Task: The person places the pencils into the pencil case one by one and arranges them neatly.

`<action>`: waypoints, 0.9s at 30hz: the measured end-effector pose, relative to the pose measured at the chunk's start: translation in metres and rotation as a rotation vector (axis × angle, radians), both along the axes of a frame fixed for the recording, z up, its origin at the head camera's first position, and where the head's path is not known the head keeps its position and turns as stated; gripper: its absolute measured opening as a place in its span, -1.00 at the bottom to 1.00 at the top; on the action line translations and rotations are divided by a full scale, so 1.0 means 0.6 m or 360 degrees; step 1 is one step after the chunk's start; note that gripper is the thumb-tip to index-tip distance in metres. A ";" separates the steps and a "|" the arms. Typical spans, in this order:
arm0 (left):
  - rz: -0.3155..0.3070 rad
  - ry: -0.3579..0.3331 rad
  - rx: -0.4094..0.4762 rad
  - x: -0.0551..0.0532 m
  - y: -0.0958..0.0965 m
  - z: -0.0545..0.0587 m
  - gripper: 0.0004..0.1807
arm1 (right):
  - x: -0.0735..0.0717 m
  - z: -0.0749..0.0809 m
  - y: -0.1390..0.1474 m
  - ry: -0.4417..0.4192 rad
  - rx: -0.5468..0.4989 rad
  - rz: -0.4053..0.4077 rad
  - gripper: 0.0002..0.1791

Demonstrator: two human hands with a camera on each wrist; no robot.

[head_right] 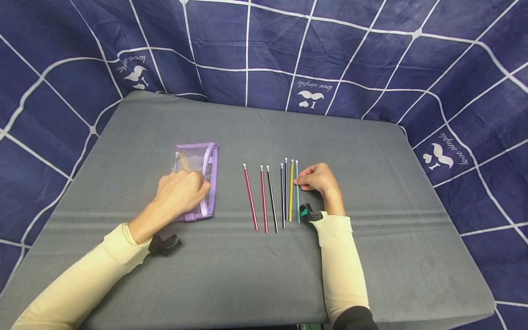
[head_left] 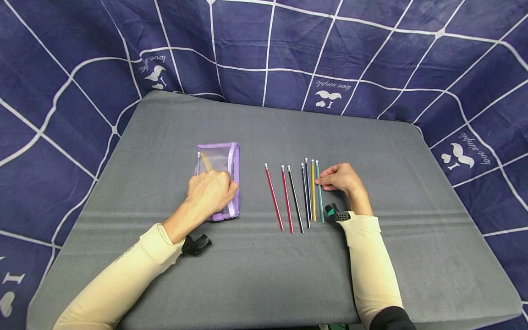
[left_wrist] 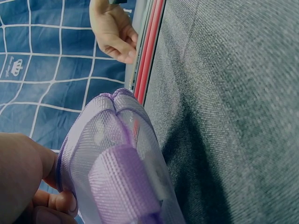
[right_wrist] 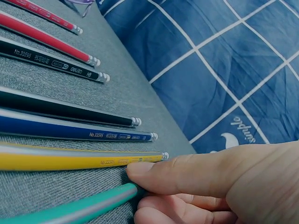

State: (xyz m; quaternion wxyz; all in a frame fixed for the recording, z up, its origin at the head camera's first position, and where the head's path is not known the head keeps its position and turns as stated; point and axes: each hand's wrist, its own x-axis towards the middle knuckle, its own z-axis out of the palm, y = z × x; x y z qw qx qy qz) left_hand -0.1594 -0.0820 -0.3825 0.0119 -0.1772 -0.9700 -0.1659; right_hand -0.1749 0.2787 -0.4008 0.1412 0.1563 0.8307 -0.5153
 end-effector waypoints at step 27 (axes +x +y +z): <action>-0.0003 0.0007 0.0000 -0.001 -0.001 0.001 -0.67 | 0.000 0.001 -0.002 0.0031 0.0013 -0.0023 -0.74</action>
